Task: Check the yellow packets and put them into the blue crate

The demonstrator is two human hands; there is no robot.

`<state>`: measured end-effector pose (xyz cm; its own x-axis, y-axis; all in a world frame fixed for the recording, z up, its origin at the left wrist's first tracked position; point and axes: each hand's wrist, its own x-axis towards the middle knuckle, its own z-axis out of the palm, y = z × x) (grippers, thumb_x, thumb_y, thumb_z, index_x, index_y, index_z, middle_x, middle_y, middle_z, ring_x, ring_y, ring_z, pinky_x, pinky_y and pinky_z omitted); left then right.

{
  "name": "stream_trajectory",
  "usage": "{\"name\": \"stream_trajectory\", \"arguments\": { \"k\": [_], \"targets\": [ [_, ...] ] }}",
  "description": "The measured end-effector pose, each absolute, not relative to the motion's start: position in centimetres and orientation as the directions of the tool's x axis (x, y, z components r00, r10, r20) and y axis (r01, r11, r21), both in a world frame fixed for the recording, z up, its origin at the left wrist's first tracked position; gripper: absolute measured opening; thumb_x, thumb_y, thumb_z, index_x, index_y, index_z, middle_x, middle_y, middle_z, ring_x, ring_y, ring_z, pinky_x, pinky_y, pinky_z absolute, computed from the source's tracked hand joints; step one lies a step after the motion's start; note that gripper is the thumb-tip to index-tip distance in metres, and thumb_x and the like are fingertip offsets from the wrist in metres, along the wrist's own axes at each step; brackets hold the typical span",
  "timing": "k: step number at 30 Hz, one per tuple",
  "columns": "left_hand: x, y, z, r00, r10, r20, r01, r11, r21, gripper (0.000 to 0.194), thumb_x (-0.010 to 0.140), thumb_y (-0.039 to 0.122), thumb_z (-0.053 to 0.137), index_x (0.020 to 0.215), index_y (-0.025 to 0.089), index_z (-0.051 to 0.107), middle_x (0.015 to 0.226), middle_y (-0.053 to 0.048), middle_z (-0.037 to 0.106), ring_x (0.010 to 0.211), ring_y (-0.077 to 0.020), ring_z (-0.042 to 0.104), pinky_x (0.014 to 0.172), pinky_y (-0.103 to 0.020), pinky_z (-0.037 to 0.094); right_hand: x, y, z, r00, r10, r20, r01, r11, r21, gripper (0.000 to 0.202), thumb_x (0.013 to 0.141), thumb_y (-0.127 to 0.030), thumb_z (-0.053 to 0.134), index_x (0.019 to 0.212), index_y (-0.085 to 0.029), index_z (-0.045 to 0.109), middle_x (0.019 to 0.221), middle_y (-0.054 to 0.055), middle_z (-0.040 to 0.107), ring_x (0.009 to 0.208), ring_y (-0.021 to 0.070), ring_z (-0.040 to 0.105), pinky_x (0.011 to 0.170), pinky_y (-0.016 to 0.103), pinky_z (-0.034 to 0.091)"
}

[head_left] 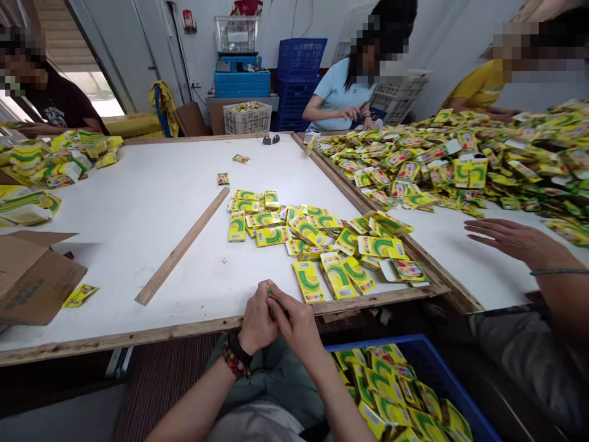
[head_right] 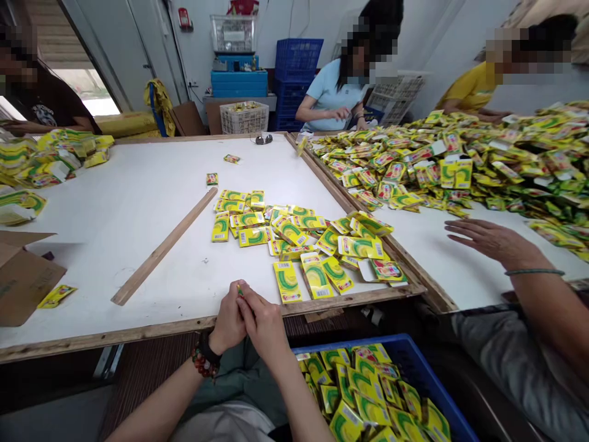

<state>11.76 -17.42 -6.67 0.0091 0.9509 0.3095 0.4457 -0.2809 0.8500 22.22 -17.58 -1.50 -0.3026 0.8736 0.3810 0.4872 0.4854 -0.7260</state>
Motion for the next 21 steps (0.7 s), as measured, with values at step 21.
{"name": "stream_trajectory", "arguments": {
  "k": [21],
  "targets": [
    [2.1,-4.0,-1.3,-0.149,0.987,-0.052,0.663,0.139,0.736,0.039,0.074,0.032,0.066,0.108,0.015,0.057,0.105,-0.011,0.066,0.093,-0.0242,0.061,0.077,-0.031,0.047,28.2,-20.2,-1.3,-0.172,0.983,0.067,0.613,0.16,-0.774,0.043,0.083,-0.039,0.058,0.121,-0.02,0.065,0.117,0.013,0.069,0.108,0.0303,0.065,0.093,0.045,0.05]
  ]
}}
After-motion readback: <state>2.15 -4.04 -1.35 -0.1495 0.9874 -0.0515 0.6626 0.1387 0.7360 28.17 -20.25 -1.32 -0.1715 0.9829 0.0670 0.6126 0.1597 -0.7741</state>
